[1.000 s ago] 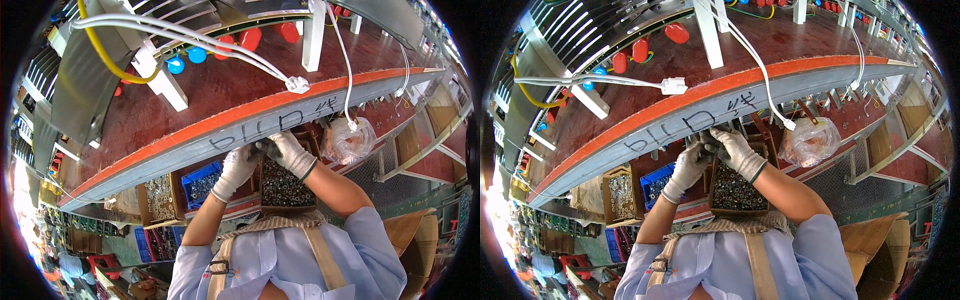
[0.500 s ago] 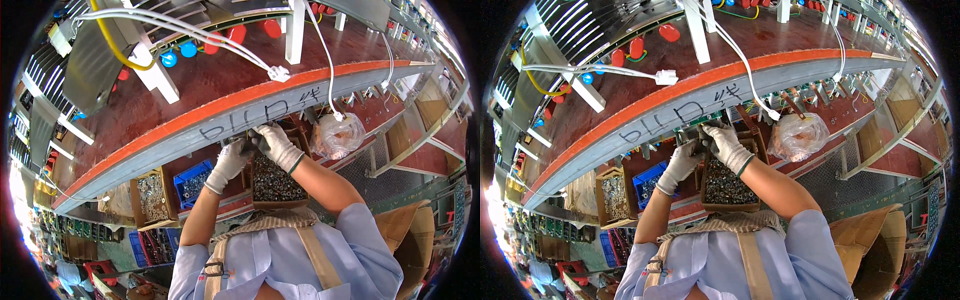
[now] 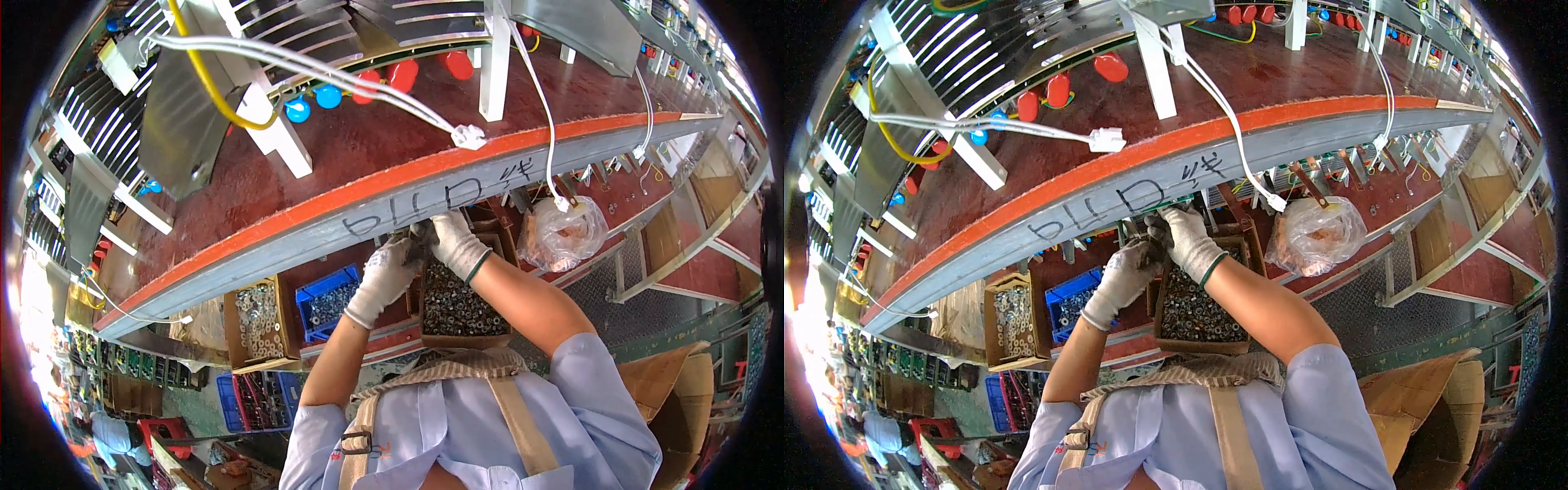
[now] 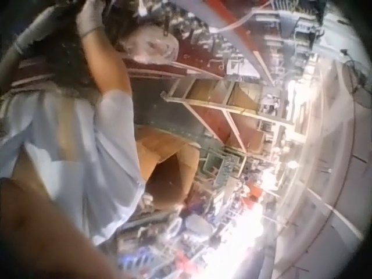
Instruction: The person assembles an electronic component by connecting wires to a circuit board and securing it with screws using a screwdriver.
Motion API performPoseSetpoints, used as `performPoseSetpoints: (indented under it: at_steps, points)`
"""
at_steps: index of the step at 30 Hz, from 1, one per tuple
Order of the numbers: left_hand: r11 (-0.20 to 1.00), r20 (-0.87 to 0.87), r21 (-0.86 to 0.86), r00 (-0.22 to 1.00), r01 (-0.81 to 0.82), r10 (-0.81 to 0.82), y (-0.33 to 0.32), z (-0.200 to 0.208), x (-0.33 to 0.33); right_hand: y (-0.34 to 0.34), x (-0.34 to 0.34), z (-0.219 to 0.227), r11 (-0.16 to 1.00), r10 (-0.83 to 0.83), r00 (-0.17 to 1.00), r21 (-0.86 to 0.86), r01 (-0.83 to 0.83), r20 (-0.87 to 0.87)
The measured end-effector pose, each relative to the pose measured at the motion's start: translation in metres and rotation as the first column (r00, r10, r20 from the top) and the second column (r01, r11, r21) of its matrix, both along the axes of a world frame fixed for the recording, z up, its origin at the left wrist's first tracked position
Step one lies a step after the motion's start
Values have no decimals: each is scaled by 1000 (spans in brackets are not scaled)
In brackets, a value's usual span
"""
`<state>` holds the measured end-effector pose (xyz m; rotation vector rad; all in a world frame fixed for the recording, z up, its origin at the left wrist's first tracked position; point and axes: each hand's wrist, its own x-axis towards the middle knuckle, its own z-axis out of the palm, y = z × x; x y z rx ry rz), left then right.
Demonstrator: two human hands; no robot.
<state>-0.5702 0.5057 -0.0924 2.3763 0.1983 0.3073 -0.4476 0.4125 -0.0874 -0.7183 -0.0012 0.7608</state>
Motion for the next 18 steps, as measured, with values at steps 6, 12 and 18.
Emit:
performPoseSetpoints:
  at_steps: [6,12,18]
  points:
    - [961,150,202,976,-188,160,-17,55,-20,-5,14,-17,971,139,979,217,-105,-150]
    - [875,456,-461,806,-149,378,6,38,-10,1,19,-20,963,112,986,257,-76,-125]
    - [909,691,52,672,-414,266,22,13,20,-3,12,2,981,145,973,152,-119,-178]
